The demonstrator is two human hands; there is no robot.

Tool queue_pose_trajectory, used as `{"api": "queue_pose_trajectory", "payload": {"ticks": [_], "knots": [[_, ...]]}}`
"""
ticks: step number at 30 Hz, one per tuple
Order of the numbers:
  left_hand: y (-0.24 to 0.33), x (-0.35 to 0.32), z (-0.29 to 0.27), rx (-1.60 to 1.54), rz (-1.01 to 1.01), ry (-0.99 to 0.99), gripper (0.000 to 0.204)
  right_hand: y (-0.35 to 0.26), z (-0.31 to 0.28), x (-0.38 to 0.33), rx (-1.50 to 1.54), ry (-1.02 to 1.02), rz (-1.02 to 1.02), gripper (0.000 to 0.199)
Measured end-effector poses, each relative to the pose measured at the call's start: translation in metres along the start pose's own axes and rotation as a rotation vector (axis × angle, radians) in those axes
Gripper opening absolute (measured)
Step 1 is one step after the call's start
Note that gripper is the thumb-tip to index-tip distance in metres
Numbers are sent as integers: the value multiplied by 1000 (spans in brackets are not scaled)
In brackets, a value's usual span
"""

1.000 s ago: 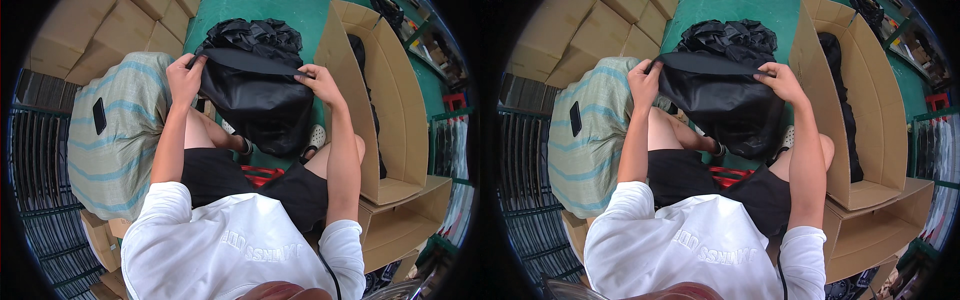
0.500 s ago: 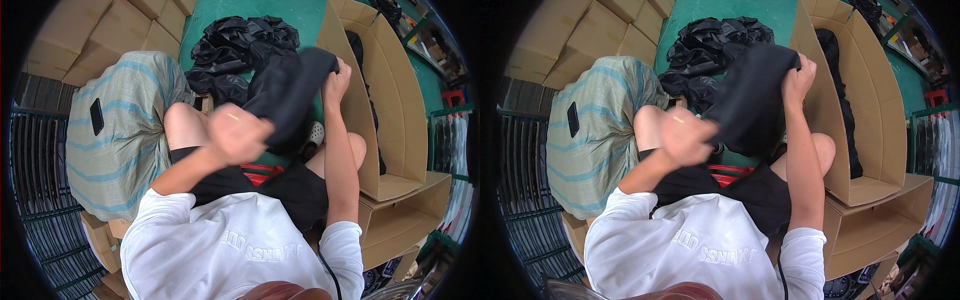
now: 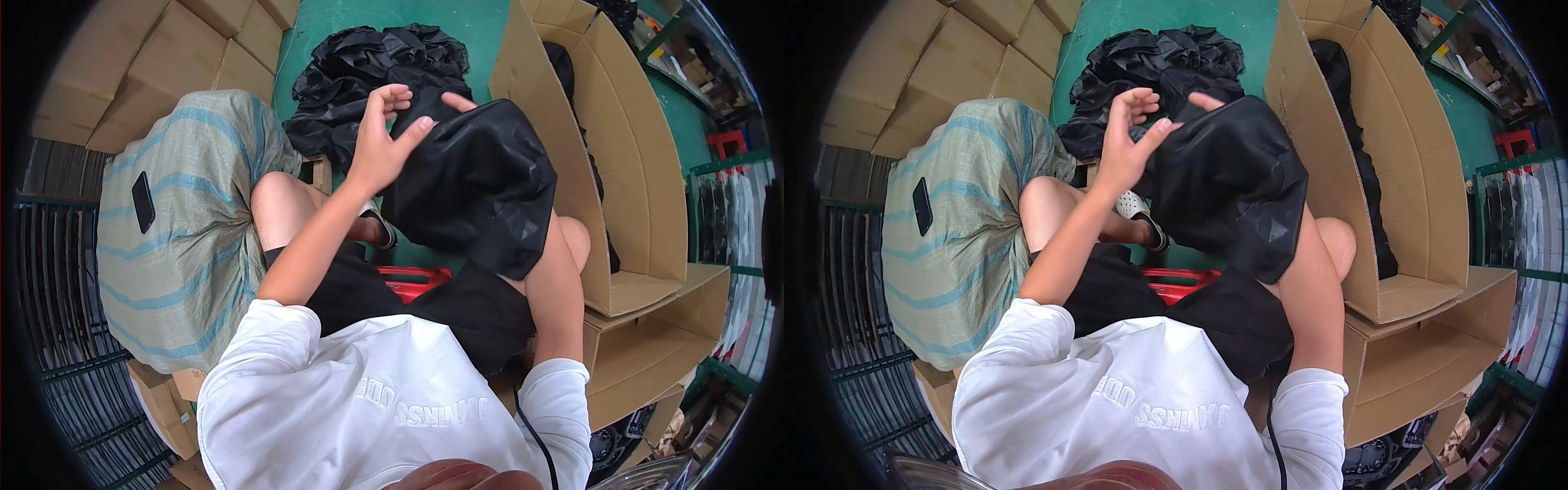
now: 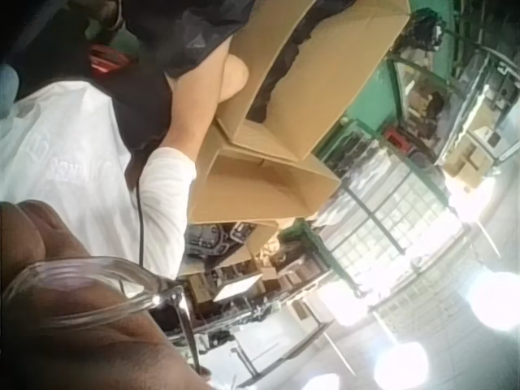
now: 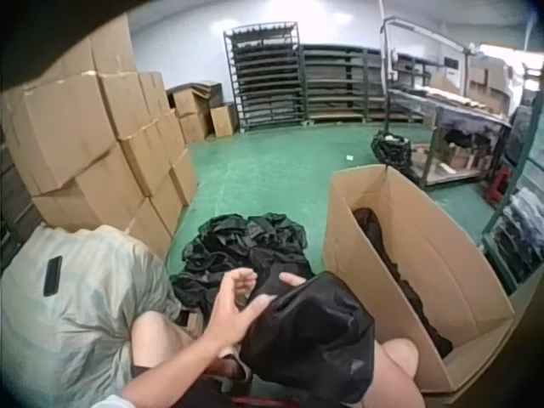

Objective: Organizing and placing black protective covers into cardboard boxes in a warehouse.

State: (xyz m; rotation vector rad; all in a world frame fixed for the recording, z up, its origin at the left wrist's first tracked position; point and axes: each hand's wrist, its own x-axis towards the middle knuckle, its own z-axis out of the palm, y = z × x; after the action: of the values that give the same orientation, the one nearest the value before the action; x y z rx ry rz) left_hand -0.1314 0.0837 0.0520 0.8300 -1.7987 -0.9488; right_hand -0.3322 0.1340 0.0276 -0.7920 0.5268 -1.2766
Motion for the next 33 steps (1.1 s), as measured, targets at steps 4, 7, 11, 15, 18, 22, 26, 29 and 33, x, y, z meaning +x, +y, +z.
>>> {"api": "queue_pose_trajectory", "payload": {"ticks": [4, 7, 11, 15, 18, 22, 26, 29, 33], "knots": [[-48, -7, -5, -659, -639, -466, 57, 29, -16, 5, -33, -107, 131, 61], [-44, -29, -9, -911, -816, -610, 50, 32, -22, 2, -41, -85, 186, 57], [-54, -39, -14, -642, -746, -705, 37, 32, -31, 3, -93, 20, 234, 54], [-44, -41, -18, -512, -608, -553, 31, 25, -45, 10, -151, 119, 267, 50], [-41, -40, -31, -725, -709, -246, 33, 23, -53, 12, -187, 193, 290, 48], [-24, -33, -53, -825, -616, 53, 32, 0, -14, 13, -11, 336, 531, 40], [-12, -26, -76, -728, -524, 73, 26, -11, -17, 1, 158, 18, 519, 38], [-5, -24, -96, -658, -460, -19, 18, -20, -16, -4, -271, -235, 442, 46], [-1, -19, -120, -582, -498, -398, 18, -31, -17, -8, -460, -240, 449, 33]]}}
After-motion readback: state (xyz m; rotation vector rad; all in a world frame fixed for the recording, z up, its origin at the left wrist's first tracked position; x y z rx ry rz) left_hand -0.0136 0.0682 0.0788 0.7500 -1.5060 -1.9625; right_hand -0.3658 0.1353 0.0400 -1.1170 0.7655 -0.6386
